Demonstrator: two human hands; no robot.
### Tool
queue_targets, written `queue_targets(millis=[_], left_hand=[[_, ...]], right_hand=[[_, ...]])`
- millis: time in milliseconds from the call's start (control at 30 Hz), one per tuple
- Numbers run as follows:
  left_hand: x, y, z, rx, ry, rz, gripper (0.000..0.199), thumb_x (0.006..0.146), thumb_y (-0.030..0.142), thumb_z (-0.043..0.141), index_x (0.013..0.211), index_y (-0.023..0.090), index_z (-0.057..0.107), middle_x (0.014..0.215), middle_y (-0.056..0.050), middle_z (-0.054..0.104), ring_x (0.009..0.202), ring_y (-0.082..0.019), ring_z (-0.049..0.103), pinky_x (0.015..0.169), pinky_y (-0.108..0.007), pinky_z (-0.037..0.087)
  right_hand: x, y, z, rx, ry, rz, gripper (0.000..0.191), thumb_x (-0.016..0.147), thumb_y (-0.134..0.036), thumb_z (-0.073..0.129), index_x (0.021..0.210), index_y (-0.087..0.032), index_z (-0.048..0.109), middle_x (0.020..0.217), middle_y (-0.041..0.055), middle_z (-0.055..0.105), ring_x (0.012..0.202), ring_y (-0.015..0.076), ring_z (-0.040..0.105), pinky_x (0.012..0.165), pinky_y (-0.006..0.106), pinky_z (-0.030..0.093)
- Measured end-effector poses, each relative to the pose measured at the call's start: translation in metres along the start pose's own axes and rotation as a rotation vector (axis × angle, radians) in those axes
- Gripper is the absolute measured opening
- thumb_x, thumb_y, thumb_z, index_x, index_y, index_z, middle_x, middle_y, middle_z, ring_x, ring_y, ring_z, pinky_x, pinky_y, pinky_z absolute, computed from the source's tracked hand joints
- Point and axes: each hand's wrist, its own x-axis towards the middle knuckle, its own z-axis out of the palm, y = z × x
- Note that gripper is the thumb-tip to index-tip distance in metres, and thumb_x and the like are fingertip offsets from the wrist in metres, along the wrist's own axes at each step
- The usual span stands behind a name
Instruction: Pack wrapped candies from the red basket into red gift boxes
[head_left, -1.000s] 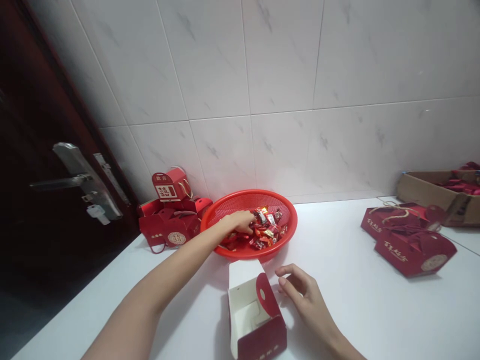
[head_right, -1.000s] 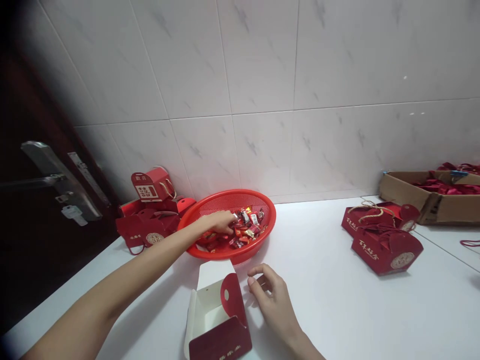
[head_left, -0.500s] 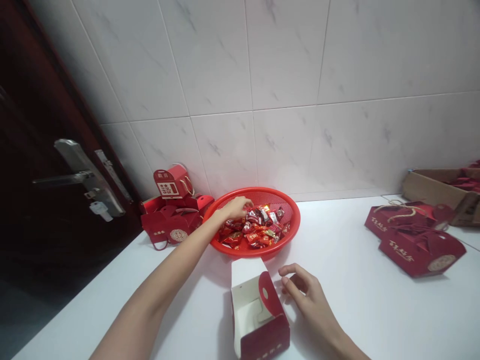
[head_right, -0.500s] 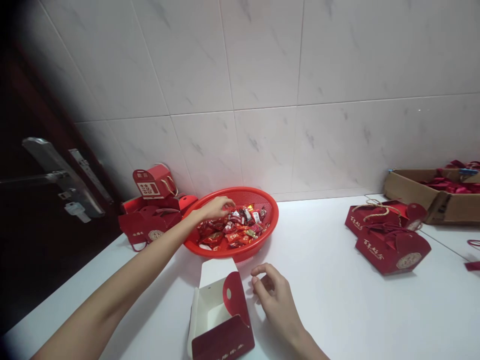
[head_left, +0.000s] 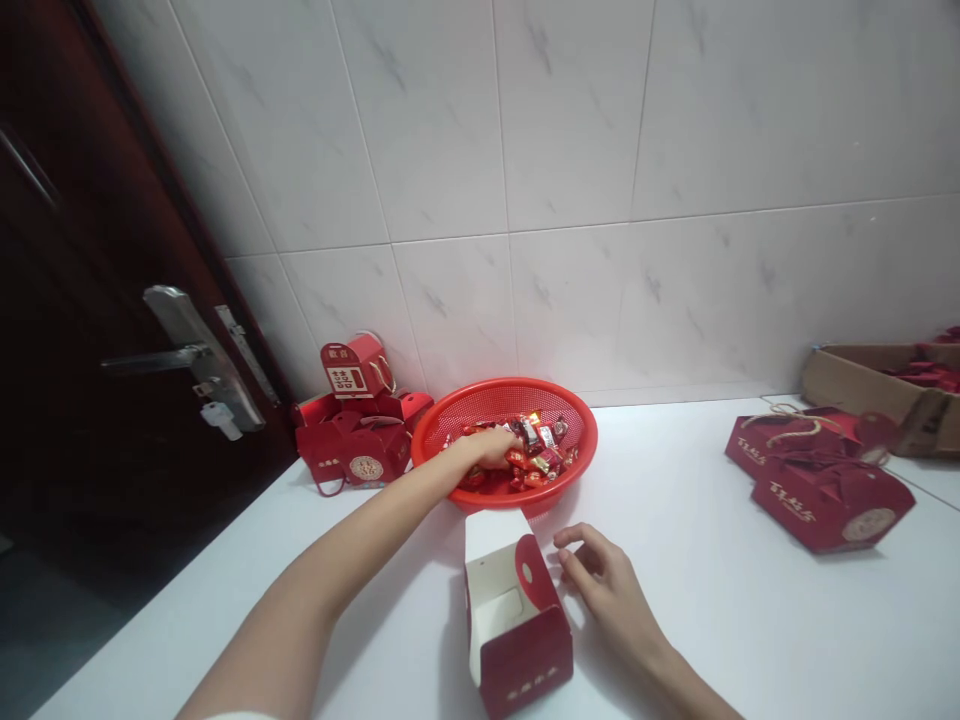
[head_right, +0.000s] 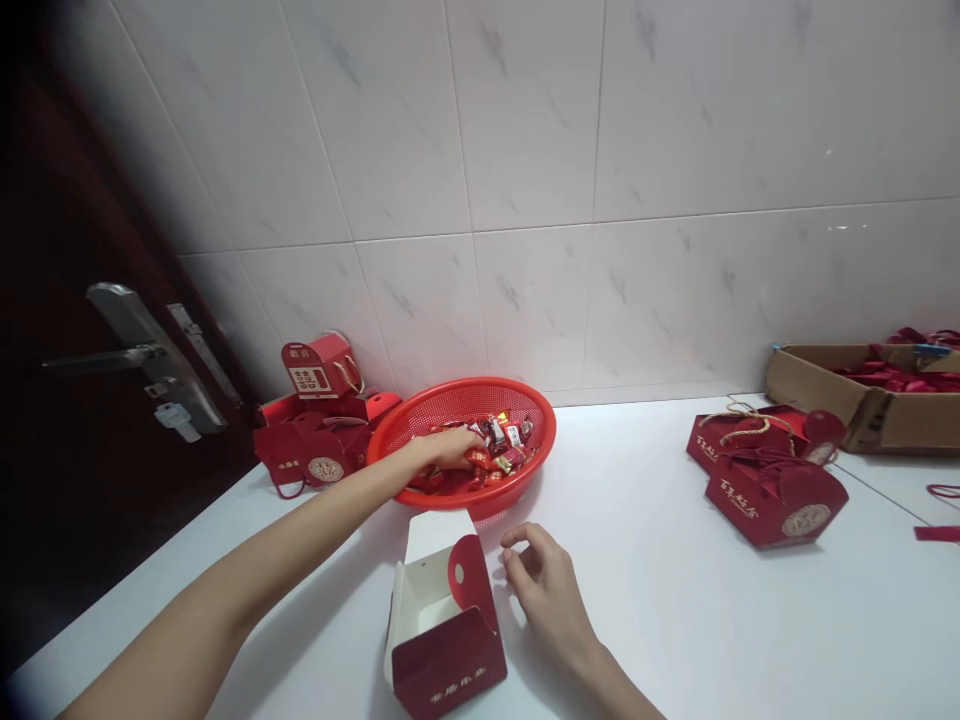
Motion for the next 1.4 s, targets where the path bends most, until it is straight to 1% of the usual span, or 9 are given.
queue_targets(millis=[133,300,433,533,667,933,1067,1233,1400], left_hand=[[-0.004,-0.008,-0.003,-0.06,0.044,-0.045,0.033,0.086,0.016,0.055,0.113,0.023,0.072,0.107,-0.004,0.077,0.092,-0.021,0.07,0.078,-0.025,0.052],[-0.003,0.003,0.004,-0.119,0.022,-0.015,0.039,0.082,0.012,0.054,0.116,0.021,0.072,0.112,-0.004,0.076,0.094,-0.02,0.07,0.081,-0.024,0.052],[-0.003,0.018,0.01,-0.161,-0.042,0.034,0.037,0.079,0.015,0.06,0.112,0.022,0.074,0.1,-0.003,0.078,0.086,-0.021,0.071,0.074,-0.025,0.054],[-0.004,0.027,0.012,-0.177,-0.015,0.019,0.035,0.078,0.013,0.059,0.109,0.019,0.074,0.099,-0.006,0.078,0.086,-0.023,0.071,0.072,-0.027,0.054],[-0.009,0.029,0.013,-0.199,0.126,-0.049,0.043,0.079,0.012,0.058,0.12,0.017,0.068,0.116,-0.009,0.074,0.099,-0.026,0.07,0.082,-0.029,0.054],[-0.025,0.03,0.008,-0.264,0.368,-0.063,0.037,0.095,0.03,0.049,0.123,0.01,0.064,0.128,-0.015,0.067,0.115,-0.025,0.063,0.1,-0.033,0.048],[-0.028,0.039,0.016,-0.281,0.377,-0.008,0.06,0.09,0.048,0.062,0.138,0.013,0.056,0.142,-0.016,0.055,0.132,-0.029,0.052,0.113,-0.037,0.038],[-0.027,0.053,0.03,-0.168,0.318,0.049,0.098,0.072,0.058,0.079,0.153,0.022,0.04,0.144,-0.018,0.046,0.134,-0.038,0.047,0.11,-0.047,0.04],[-0.02,0.061,0.038,-0.083,0.375,0.002,0.096,0.071,0.055,0.079,0.152,0.02,0.041,0.136,-0.019,0.05,0.125,-0.039,0.053,0.101,-0.046,0.046]], right_hand=[[0.0,0.002,-0.002,-0.103,0.046,-0.096,0.032,0.091,-0.05,0.055,0.098,-0.02,0.063,0.08,0.0071,0.07,0.067,0.0215,0.067,0.063,0.034,0.055],[0.009,0.004,-0.006,-0.369,0.249,-0.464,0.044,0.093,-0.029,0.049,0.137,-0.025,0.051,0.143,0.0168,0.053,0.082,0.0201,0.069,0.071,0.037,0.06],[0.023,0.007,-0.015,-0.671,0.174,-0.563,0.068,0.089,-0.016,0.047,0.154,-0.033,0.034,0.163,0.0129,0.029,0.109,0.0254,0.068,0.076,0.037,0.061],[0.031,0.011,-0.022,-0.792,0.136,-0.604,0.072,0.083,-0.009,0.047,0.151,-0.031,0.04,0.159,0.0121,0.038,0.122,0.0281,0.061,0.084,0.04,0.061],[0.031,0.015,-0.022,-0.858,0.201,-0.693,0.064,0.079,-0.003,0.046,0.139,-0.024,0.054,0.146,0.0153,0.051,0.115,0.0281,0.063,0.091,0.043,0.058],[0.013,0.012,-0.001,-0.922,0.308,-0.834,0.048,0.08,-0.001,0.046,0.119,-0.02,0.064,0.123,0.0146,0.061,0.1,0.0264,0.06,0.08,0.038,0.057],[0.009,0.011,0.006,-0.945,0.352,-0.881,0.039,0.084,-0.004,0.046,0.114,-0.018,0.067,0.116,0.0154,0.062,0.091,0.025,0.057,0.075,0.036,0.054],[0.008,0.014,0.012,-0.953,0.438,-0.9,0.032,0.083,-0.004,0.048,0.104,-0.018,0.068,0.112,0.014,0.062,0.086,0.0233,0.055,0.075,0.036,0.051],[0.007,0.015,0.015,-0.98,0.456,-0.908,0.027,0.079,-0.005,0.05,0.097,-0.018,0.066,0.109,0.0139,0.062,0.084,0.0234,0.053,0.072,0.035,0.049]])
